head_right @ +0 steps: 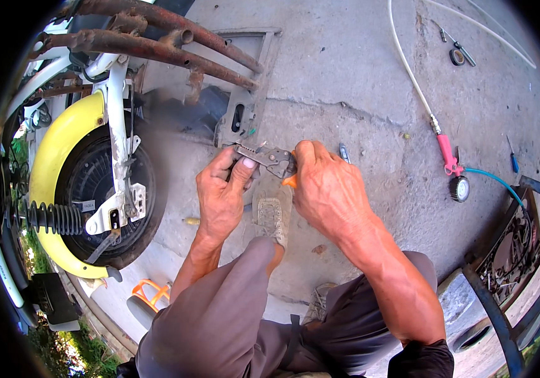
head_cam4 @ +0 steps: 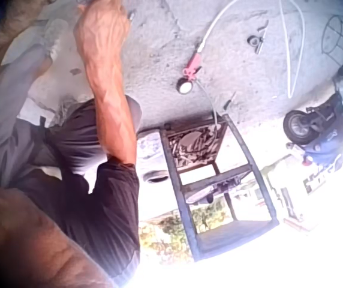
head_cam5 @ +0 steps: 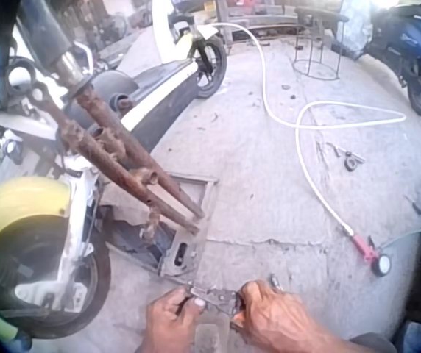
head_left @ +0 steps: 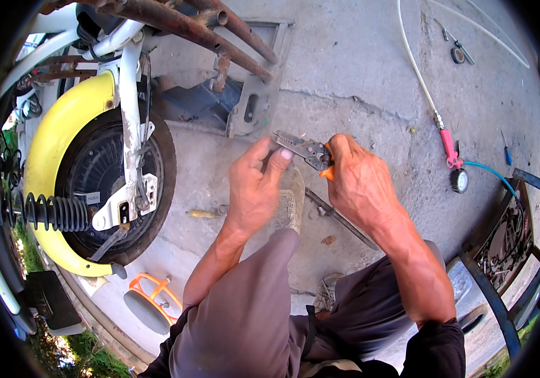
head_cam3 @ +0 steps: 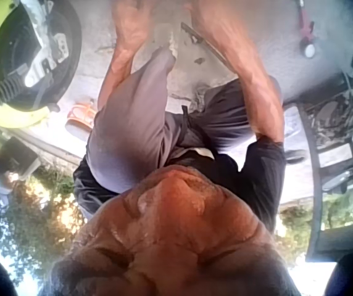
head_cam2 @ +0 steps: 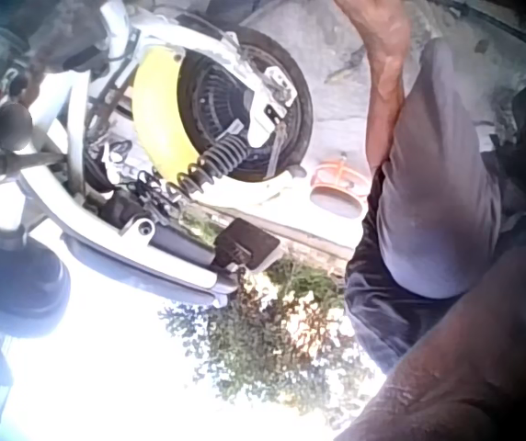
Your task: The person works on the rear wheel and brake assembly of a yellow scooter. They use a wrench to tighten bolts on the brake caliper, then use pliers to cut a zip tie and secure a cable. Finally, they use a hammer to tap a part of the wheel assembly.
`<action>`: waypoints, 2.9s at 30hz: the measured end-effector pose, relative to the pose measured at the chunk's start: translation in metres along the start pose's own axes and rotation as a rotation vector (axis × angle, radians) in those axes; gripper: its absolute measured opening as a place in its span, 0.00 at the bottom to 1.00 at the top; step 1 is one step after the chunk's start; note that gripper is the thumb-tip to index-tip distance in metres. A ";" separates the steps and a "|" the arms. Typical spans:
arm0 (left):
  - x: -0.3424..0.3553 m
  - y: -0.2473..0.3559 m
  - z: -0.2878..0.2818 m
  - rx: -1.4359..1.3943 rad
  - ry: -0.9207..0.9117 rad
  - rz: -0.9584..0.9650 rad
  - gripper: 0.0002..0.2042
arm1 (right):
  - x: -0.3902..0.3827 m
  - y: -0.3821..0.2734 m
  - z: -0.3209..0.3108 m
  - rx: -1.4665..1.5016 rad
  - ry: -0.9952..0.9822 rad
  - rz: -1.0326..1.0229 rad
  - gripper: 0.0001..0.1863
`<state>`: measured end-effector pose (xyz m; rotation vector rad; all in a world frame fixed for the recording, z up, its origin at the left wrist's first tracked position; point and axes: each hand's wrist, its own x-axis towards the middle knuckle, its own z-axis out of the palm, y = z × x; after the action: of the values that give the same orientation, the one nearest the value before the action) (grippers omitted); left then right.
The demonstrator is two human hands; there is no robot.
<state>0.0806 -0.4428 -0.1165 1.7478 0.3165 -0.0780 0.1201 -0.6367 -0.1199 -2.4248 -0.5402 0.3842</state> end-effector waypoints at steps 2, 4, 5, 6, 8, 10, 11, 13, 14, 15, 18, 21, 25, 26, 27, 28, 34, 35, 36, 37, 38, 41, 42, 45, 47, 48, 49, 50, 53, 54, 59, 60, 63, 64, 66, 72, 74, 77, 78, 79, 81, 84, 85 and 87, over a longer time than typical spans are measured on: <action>0.001 0.005 -0.004 0.026 -0.077 -0.043 0.12 | 0.000 0.001 -0.001 -0.010 -0.018 -0.006 0.15; 0.000 0.004 -0.004 -0.012 -0.130 -0.044 0.14 | 0.000 0.001 -0.004 -0.013 -0.041 0.000 0.15; -0.001 -0.001 -0.001 -0.062 -0.147 -0.022 0.15 | 0.000 0.001 -0.005 -0.011 -0.055 0.011 0.15; -0.001 -0.003 0.001 -0.113 -0.164 -0.001 0.16 | 0.000 0.001 -0.007 -0.009 -0.069 0.022 0.15; 0.001 0.003 0.001 0.011 -0.167 -0.062 0.17 | -0.001 0.002 -0.007 0.081 -0.091 0.057 0.15; 0.004 0.007 0.003 0.052 -0.147 -0.063 0.17 | 0.000 0.001 -0.010 0.209 -0.151 0.122 0.14; 0.005 0.008 0.006 0.030 -0.126 -0.035 0.17 | 0.002 -0.002 -0.015 0.291 -0.201 0.172 0.14; 0.004 0.006 0.005 0.086 -0.103 0.017 0.16 | 0.001 -0.005 -0.015 0.391 -0.234 0.232 0.13; 0.003 0.002 0.002 0.161 -0.103 0.043 0.17 | -0.001 -0.005 -0.013 0.406 -0.214 0.245 0.13; 0.002 -0.003 0.001 0.235 -0.104 0.069 0.17 | -0.002 -0.004 -0.012 0.422 -0.194 0.258 0.13; -0.005 -0.015 0.005 0.117 0.095 -0.048 0.20 | 0.009 0.000 -0.016 0.476 0.107 0.510 0.14; -0.004 -0.028 0.001 0.100 -0.051 -0.055 0.19 | 0.007 0.017 -0.016 0.633 0.100 0.431 0.14; -0.002 -0.008 0.010 -0.143 -0.085 -0.096 0.16 | 0.005 0.010 -0.003 0.910 0.023 0.430 0.13; -0.002 -0.002 0.013 -0.117 -0.099 -0.106 0.14 | 0.005 0.006 -0.004 0.995 -0.008 0.438 0.13; -0.002 0.000 0.016 -0.091 -0.113 -0.115 0.14 | 0.005 0.000 -0.008 1.045 -0.024 0.448 0.12; -0.002 -0.003 0.017 -0.027 -0.129 -0.057 0.13 | 0.005 -0.001 -0.004 1.104 0.034 0.422 0.11; -0.004 -0.004 0.016 0.133 -0.213 0.054 0.12 | 0.004 -0.002 -0.001 1.192 0.163 0.338 0.10; -0.004 -0.006 0.016 0.104 -0.211 0.054 0.11 | 0.004 -0.003 -0.003 1.165 0.161 0.350 0.11; -0.004 -0.007 0.016 0.075 -0.208 0.054 0.11 | 0.003 -0.004 -0.004 1.138 0.160 0.363 0.11; -0.003 -0.007 0.016 0.101 -0.206 0.073 0.11 | 0.004 -0.005 -0.005 1.147 0.169 0.376 0.11; -0.003 -0.007 0.016 0.127 -0.203 0.090 0.12 | 0.003 -0.006 -0.005 1.156 0.178 0.391 0.11; -0.004 -0.007 0.018 -0.030 -0.181 0.010 0.12 | 0.002 -0.007 -0.007 1.202 0.164 0.395 0.12; -0.005 -0.007 0.019 -0.121 -0.171 -0.039 0.12 | 0.001 -0.008 -0.008 1.222 0.151 0.388 0.13; -0.007 -0.006 0.020 -0.266 -0.181 -0.164 0.09 | 0.002 -0.008 -0.010 1.175 0.143 0.391 0.13; -0.003 -0.008 0.014 0.013 -0.193 -0.029 0.09 | 0.001 -0.008 -0.008 1.138 0.152 0.376 0.13; -0.002 -0.008 0.012 0.153 -0.198 0.039 0.09 | 0.001 -0.008 -0.007 1.120 0.156 0.367 0.13; -0.002 -0.006 0.014 0.088 -0.131 0.031 0.08 | 0.001 -0.008 -0.007 1.089 0.154 0.365 0.13; -0.003 -0.001 0.018 0.025 -0.063 0.023 0.08 | 0.001 -0.008 -0.007 1.058 0.151 0.362 0.13; 0.000 0.011 0.014 -0.032 -0.075 0.038 0.07 | -0.001 -0.007 -0.005 0.969 0.141 0.320 0.12; 0.001 0.013 0.012 -0.027 -0.115 0.049 0.07 | -0.002 -0.007 -0.005 0.941 0.138 0.301 0.12; 0.001 0.012 0.015 -0.033 -0.151 0.002 0.06 | -0.004 -0.009 -0.007 0.796 0.126 0.288 0.10; 0.000 0.012 0.016 -0.060 -0.145 -0.007 0.06 | -0.004 -0.010 -0.008 0.809 0.126 0.293 0.10; -0.003 0.006 0.018 -0.194 -0.138 -0.058 0.07 | -0.003 -0.013 -0.013 0.943 0.071 0.371 0.10; -0.004 0.004 0.017 -0.216 -0.152 -0.066 0.07 | -0.003 -0.012 -0.013 0.987 0.063 0.375 0.10; -0.004 0.000 0.016 -0.260 -0.183 -0.080 0.08 | -0.003 -0.010 -0.011 1.072 0.047 0.383 0.10; -0.007 -0.008 0.019 -0.454 -0.173 -0.107 0.10 | -0.003 -0.008 -0.009 1.120 0.090 0.367 0.10; -0.005 -0.008 0.018 -0.428 -0.127 -0.101 0.09 | -0.004 -0.005 -0.002 0.995 0.140 0.300 0.10; -0.003 -0.006 0.014 -0.398 -0.126 -0.099 0.09 | -0.005 -0.003 -0.003 0.860 0.117 0.284 0.10; -0.002 -0.005 0.013 -0.390 -0.136 -0.100 0.09 | -0.005 -0.004 -0.005 0.824 0.093 0.292 0.10; -0.002 -0.004 0.013 -0.399 -0.133 -0.106 0.09 | -0.005 -0.006 -0.007 0.839 0.088 0.308 0.11; -0.002 -0.003 0.013 -0.418 -0.128 -0.119 0.08 | -0.004 -0.011 -0.009 0.868 0.078 0.340 0.11; -0.003 -0.001 0.015 -0.328 -0.139 -0.054 0.07 | -0.004 -0.006 -0.005 0.835 0.092 0.321 0.11; -0.003 -0.001 0.015 -0.303 -0.129 -0.049 0.07 | -0.004 -0.007 -0.006 0.846 0.088 0.322 0.10; -0.003 -0.002 0.013 -0.251 -0.108 -0.040 0.07 | -0.004 -0.010 -0.008 0.869 0.081 0.324 0.10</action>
<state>0.0792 -0.4558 -0.1205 1.4825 0.2699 -0.1547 0.1169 -0.6357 -0.1066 -1.6569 0.0770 0.5188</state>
